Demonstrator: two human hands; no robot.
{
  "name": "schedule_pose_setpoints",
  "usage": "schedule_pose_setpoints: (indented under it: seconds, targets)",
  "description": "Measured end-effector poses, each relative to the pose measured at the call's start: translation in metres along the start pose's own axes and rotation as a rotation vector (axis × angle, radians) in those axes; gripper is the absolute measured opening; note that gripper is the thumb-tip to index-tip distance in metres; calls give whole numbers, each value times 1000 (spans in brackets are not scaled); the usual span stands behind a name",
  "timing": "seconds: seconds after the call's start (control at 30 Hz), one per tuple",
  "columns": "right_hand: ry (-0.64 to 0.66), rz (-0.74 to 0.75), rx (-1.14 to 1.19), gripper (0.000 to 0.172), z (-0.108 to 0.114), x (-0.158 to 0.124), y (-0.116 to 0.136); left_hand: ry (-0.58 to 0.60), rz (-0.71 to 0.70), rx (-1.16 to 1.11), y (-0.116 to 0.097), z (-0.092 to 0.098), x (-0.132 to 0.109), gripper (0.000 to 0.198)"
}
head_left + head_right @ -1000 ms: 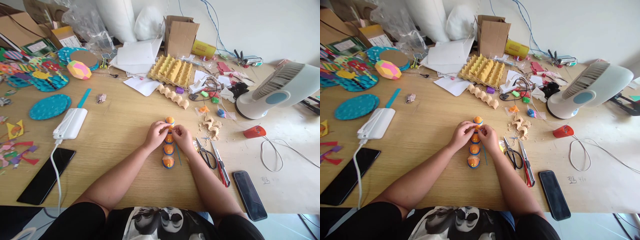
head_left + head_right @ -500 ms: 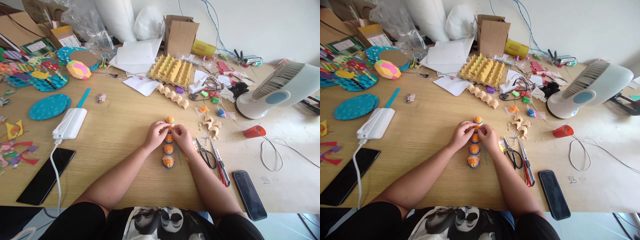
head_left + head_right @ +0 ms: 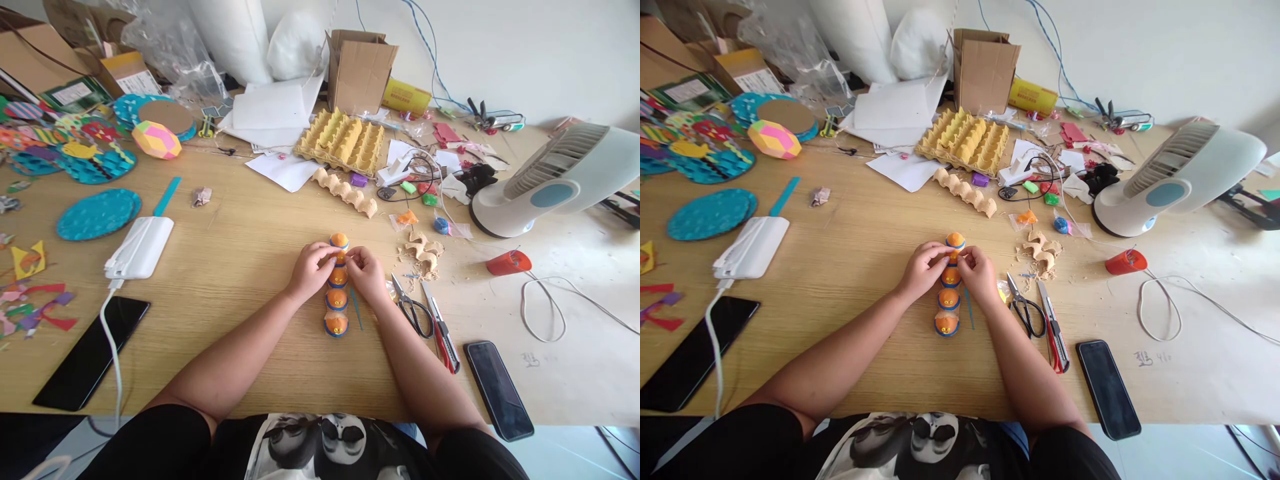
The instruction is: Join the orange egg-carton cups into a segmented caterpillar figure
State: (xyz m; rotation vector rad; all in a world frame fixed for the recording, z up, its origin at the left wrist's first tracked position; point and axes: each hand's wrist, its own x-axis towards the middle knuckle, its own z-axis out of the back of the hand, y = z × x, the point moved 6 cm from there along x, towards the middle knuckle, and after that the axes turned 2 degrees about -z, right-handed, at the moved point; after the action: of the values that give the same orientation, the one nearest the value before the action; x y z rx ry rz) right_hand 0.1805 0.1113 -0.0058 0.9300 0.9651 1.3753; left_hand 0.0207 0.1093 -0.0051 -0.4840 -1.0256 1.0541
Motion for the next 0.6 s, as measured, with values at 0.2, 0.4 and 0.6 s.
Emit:
schedule_pose_setpoints:
  seconds: [0.2, 0.4, 0.6]
  targets:
    - [21, 8, 22, 18, 0, 0, -2, -3, 8, 3, 1, 0, 0, 22]
    - [7, 51, -39, 19, 4, -5, -1, 5, 22, -2, 0, 1, 0, 21]
    - [3, 47, -44, 18, 2, -4, -2, -2, 6, -1, 1, 1, 0, 22]
